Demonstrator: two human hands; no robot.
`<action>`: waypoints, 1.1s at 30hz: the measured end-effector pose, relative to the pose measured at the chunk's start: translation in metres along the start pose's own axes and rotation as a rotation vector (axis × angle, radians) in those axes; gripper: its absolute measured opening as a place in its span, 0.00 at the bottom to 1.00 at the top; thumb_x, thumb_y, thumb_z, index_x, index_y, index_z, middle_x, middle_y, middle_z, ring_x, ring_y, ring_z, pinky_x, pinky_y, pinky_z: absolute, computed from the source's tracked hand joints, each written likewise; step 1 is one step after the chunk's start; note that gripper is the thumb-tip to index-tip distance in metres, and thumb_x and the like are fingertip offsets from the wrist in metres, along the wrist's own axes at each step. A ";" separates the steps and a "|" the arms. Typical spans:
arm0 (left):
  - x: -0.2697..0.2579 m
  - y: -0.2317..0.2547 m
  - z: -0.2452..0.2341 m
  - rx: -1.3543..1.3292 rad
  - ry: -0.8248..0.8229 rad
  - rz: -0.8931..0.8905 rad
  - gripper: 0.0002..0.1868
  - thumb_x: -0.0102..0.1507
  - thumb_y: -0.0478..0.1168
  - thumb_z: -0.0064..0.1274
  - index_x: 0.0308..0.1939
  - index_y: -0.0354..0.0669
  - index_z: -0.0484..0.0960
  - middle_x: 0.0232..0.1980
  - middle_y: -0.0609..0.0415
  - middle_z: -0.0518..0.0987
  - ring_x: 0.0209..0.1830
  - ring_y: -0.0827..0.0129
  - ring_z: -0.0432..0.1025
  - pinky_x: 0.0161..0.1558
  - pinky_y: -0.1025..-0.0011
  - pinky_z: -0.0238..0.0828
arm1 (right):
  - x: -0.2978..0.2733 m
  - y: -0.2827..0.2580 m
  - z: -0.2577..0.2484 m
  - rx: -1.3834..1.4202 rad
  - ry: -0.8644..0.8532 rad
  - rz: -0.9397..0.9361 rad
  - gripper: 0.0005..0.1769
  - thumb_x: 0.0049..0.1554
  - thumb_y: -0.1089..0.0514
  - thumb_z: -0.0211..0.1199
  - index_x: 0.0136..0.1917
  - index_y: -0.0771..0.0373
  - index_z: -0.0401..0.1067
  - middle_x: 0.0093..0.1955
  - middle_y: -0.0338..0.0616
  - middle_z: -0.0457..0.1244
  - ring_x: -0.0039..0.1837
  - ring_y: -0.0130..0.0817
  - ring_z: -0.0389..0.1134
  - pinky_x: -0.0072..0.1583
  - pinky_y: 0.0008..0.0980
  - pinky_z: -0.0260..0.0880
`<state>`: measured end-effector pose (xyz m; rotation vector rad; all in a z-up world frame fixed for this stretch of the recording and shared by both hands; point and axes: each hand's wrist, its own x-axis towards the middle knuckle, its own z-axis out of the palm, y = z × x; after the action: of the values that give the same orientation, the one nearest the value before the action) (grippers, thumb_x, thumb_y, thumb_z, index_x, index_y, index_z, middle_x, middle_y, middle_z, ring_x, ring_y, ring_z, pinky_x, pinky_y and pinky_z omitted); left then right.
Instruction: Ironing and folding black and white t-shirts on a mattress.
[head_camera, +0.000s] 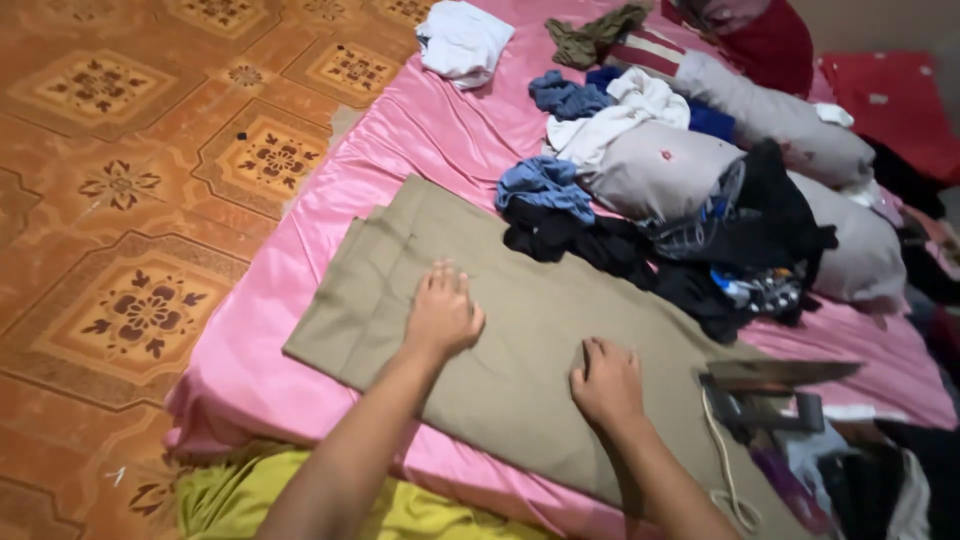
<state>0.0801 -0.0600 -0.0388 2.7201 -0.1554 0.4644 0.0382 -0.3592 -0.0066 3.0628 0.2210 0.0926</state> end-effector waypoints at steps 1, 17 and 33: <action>0.000 0.002 0.003 -0.010 0.002 -0.010 0.35 0.60 0.53 0.47 0.64 0.29 0.74 0.71 0.28 0.68 0.72 0.42 0.62 0.73 0.52 0.53 | 0.019 -0.004 -0.005 -0.011 -0.004 -0.007 0.31 0.53 0.50 0.60 0.70 0.56 0.64 0.70 0.47 0.61 0.73 0.46 0.61 0.78 0.56 0.47; -0.008 0.003 0.030 -0.318 0.017 -0.065 0.31 0.57 0.41 0.51 0.62 0.26 0.74 0.71 0.33 0.70 0.74 0.45 0.60 0.68 0.45 0.52 | 0.553 -0.191 0.002 0.585 0.383 -0.310 0.50 0.57 0.55 0.63 0.87 0.50 0.42 0.68 0.70 0.55 0.70 0.71 0.62 0.80 0.47 0.43; -0.036 0.015 0.081 -0.044 0.336 -0.048 0.27 0.57 0.52 0.52 0.54 0.38 0.84 0.64 0.38 0.78 0.68 0.48 0.70 0.63 0.42 0.62 | 0.562 -0.175 0.041 0.387 0.635 -0.228 0.33 0.57 0.69 0.54 0.76 0.62 0.66 0.72 0.56 0.59 0.75 0.57 0.54 0.77 0.50 0.55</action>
<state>0.0678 -0.1034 -0.1163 2.5514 -0.0103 0.8808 0.5708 -0.1070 -0.0294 3.2326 0.6878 1.1316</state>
